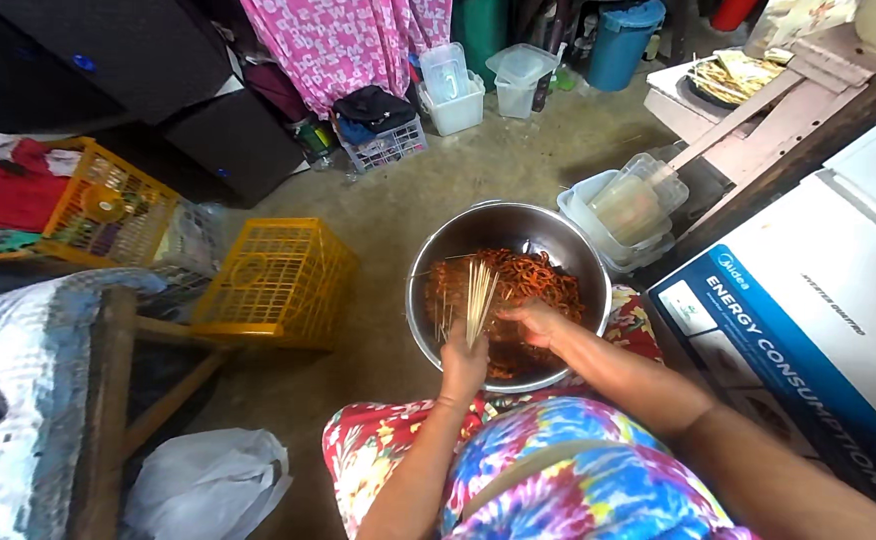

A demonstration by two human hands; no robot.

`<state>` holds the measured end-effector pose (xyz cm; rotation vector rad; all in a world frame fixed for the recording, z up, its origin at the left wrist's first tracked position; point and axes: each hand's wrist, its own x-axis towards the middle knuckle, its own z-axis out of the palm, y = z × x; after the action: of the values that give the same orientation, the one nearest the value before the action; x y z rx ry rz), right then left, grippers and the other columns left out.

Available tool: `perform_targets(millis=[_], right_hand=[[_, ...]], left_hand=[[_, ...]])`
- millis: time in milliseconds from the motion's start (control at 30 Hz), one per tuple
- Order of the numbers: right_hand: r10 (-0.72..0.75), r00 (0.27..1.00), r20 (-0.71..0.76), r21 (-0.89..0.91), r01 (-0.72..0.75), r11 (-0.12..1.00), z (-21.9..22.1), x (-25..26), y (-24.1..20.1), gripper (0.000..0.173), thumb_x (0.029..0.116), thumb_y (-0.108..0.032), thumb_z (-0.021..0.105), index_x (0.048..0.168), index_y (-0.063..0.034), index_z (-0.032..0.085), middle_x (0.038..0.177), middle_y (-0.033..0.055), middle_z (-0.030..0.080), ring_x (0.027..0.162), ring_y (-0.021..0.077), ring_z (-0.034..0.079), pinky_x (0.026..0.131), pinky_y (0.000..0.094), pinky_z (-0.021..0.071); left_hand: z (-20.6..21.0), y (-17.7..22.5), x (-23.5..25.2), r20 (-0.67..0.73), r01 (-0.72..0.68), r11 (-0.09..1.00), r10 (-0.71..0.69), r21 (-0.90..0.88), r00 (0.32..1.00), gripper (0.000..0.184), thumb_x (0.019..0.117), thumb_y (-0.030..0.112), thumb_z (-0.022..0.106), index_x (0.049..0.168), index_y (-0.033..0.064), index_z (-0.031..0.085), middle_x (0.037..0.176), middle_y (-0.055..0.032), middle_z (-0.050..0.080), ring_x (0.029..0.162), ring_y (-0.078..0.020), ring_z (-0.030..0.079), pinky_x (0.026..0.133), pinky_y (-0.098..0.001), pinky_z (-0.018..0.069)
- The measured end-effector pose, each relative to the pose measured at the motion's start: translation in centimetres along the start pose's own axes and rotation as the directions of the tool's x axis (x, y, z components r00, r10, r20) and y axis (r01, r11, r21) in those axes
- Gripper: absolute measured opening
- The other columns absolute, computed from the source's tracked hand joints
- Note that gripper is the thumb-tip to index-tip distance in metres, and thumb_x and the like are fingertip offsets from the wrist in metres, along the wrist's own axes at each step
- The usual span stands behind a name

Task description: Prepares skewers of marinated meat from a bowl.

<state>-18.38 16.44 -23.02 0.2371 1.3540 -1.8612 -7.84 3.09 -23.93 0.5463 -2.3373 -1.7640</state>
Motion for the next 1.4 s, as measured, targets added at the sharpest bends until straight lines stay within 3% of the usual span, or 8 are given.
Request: perform_targets(millis=[467, 633, 900, 1000, 1067, 1133, 1300, 1400], right_hand=[[-0.012, 1.0, 0.003, -0.093, 0.012, 0.996, 0.8, 0.3, 0.4, 0.029, 0.0961, 0.005, 0.061, 0.124, 0.0019, 0.055, 0.105, 0.012, 0.067, 0.088, 0.0187, 0.069, 0.077, 0.0363, 0.0604], [-0.09, 0.987, 0.135, -0.259, 0.123, 0.958, -1.1, 0.4, -0.4, 0.032, 0.0899, 0.009, 0.066, 0.121, 0.0036, 0.058, 0.101, 0.0087, 0.068, 0.088, 0.0156, 0.068, 0.081, 0.0337, 0.0601], [-0.302, 0.922, -0.243, -0.503, 0.147, 0.852, -5.2, 2.4, -2.9, 0.024, 0.0982, 0.001, 0.058, 0.121, 0.0067, 0.063, 0.112, 0.0204, 0.066, 0.086, 0.0219, 0.067, 0.081, 0.0369, 0.0582], [-0.299, 0.94, -0.166, -0.715, 0.094, 0.693, -5.4, 2.6, -2.6, 0.022, 0.0964, -0.005, 0.064, 0.116, 0.0053, 0.067, 0.111, 0.0206, 0.068, 0.094, 0.0253, 0.068, 0.088, 0.0422, 0.0567], [-0.235, 0.97, -0.064, -0.877, 0.058, 0.477, -4.9, 2.7, -2.6, 0.024, 0.0971, -0.011, 0.064, 0.117, 0.0013, 0.07, 0.119, 0.0215, 0.068, 0.112, 0.0316, 0.066, 0.101, 0.0508, 0.0508], [-0.163, 0.987, 0.005, -0.959, 0.052, 0.28, -4.3, 2.9, -2.4, 0.026, 0.0967, -0.011, 0.063, 0.119, -0.0005, 0.071, 0.125, 0.023, 0.066, 0.122, 0.0369, 0.061, 0.106, 0.057, 0.0459], [-0.026, 0.998, -0.064, -0.998, -0.064, 0.004, -1.8, 2.4, -1.7, 0.039, 0.0985, -0.027, 0.065, 0.116, 0.0076, 0.066, 0.125, 0.0294, 0.063, 0.121, 0.0449, 0.06, 0.1, 0.0645, 0.047], [0.025, 0.993, -0.116, -0.991, -0.115, -0.065, -0.5, 1.8, -1.6, 0.033, 0.0953, -0.015, 0.065, 0.118, 0.0095, 0.064, 0.129, 0.0298, 0.061, 0.123, 0.0462, 0.059, 0.098, 0.0664, 0.048]], left_hand=[[0.2, -0.3, 0.1, -0.001, -0.014, 0.996, 0.014, 0.085, 1.0, 0.029, 0.0938, 0.003, 0.058, 0.122, -0.0036, 0.056, 0.082, -0.0074, 0.066, 0.06, -0.0118, 0.063, 0.06, -0.0304, 0.0573], [0.1, -0.2, 0.1, -0.015, 0.008, 0.989, -0.005, 0.147, 1.0, 0.032, 0.0956, 0.005, 0.057, 0.126, -0.0053, 0.055, 0.084, -0.011, 0.066, 0.063, -0.0167, 0.065, 0.064, -0.0367, 0.0586], [0.2, 0.0, 0.0, -0.071, 0.013, 0.989, -0.002, 0.146, 0.997, 0.031, 0.0974, 0.005, 0.057, 0.127, -0.0053, 0.055, 0.089, -0.0112, 0.066, 0.064, -0.0144, 0.065, 0.063, -0.0341, 0.058], [0.3, 0.0, 0.1, -0.095, 0.025, 0.988, -0.01, 0.152, 0.995, 0.03, 0.0978, 0.005, 0.056, 0.126, -0.0051, 0.054, 0.089, -0.0115, 0.066, 0.064, -0.0143, 0.065, 0.064, -0.0341, 0.0583], [0.3, 0.0, 0.1, -0.101, 0.028, 0.988, -0.012, 0.154, 0.995, 0.03, 0.0977, 0.005, 0.057, 0.126, -0.0053, 0.054, 0.09, -0.0121, 0.066, 0.065, -0.0147, 0.065, 0.064, -0.0341, 0.0586], [0.3, -0.2, 0.2, -0.107, 0.022, 0.99, -0.007, 0.14, 0.994, 0.03, 0.0975, 0.005, 0.057, 0.125, -0.0053, 0.054, 0.088, -0.0115, 0.066, 0.065, -0.0141, 0.065, 0.064, -0.0335, 0.0585], [0.3, 0.0, 0.1, -0.11, 0.006, 0.992, 0.008, 0.126, 0.994, 0.028, 0.0973, 0.004, 0.057, 0.123, -0.0053, 0.055, 0.087, -0.0099, 0.065, 0.064, -0.0125, 0.064, 0.063, -0.0313, 0.0579], [0.3, -0.1, 0.1, -0.102, 0.014, 0.99, 0.0, 0.137, 0.995, 0.029, 0.0974, 0.004, 0.057, 0.125, -0.0046, 0.054, 0.089, -0.0105, 0.066, 0.065, -0.0126, 0.065, 0.063, -0.0315, 0.0579]])
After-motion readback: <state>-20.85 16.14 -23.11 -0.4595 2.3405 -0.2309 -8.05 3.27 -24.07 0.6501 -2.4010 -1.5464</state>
